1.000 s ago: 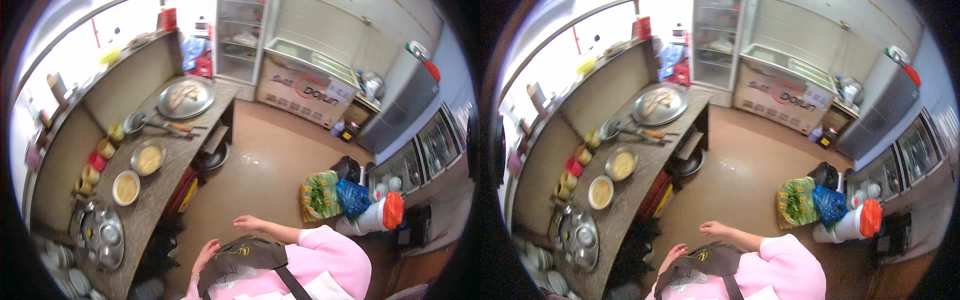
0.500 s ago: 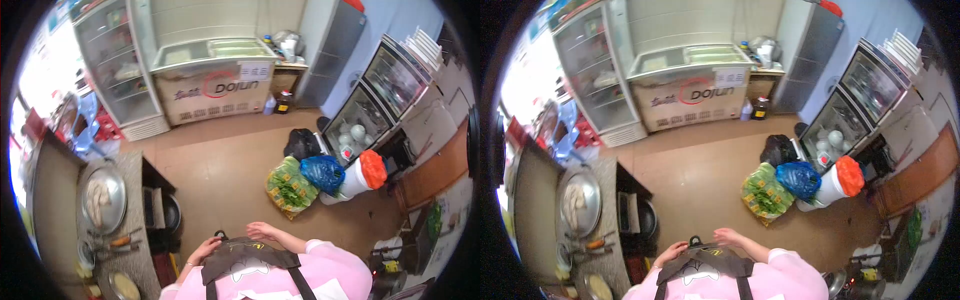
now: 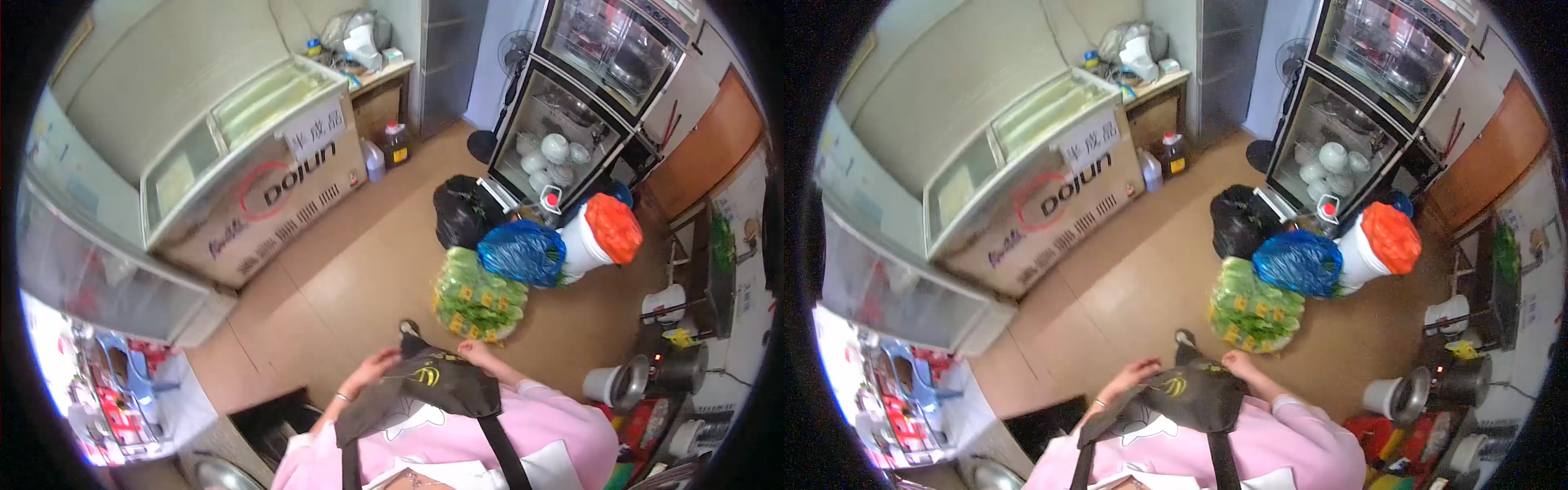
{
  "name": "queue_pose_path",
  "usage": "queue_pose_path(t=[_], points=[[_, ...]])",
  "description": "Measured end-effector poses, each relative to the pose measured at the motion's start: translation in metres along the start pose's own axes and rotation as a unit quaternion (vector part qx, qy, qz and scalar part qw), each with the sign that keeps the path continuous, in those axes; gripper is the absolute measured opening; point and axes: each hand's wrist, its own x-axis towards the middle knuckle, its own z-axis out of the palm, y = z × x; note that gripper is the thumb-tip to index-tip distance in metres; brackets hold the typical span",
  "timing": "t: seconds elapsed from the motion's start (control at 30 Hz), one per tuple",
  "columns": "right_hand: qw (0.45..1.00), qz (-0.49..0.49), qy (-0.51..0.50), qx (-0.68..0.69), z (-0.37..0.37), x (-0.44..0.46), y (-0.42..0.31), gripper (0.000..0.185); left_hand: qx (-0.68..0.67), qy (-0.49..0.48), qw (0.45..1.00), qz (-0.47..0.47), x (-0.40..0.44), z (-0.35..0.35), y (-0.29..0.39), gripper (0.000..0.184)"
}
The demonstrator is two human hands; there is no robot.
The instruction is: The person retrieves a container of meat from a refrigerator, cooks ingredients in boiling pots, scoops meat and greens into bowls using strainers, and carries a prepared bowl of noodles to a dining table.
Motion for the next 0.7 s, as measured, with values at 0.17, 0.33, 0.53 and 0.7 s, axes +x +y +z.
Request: queue_pose_path(t=[0.17,0.33,0.53,0.7], points=[[0.977,-0.185,0.037,-0.100,-0.062,0.208,-0.192,0.029,-0.004,-0.001,0.999,0.035,0.094,-0.094,0.092,0.041],[0.946,-0.302,-0.016,-0.112,-0.118,0.324,-0.419,0.034,-0.197,0.125,0.972,0.006,0.204,-0.208,0.153,0.039],[0.932,-0.330,-0.008,-0.148,-0.208,0.497,-0.532,0.040,-0.194,0.107,0.975,0.020,0.378,-0.338,0.244,0.033],[0.955,-0.234,0.029,-0.182,-0.333,0.605,-0.591,0.049,-0.050,0.049,0.997,0.019,0.514,-0.404,0.427,0.033]])
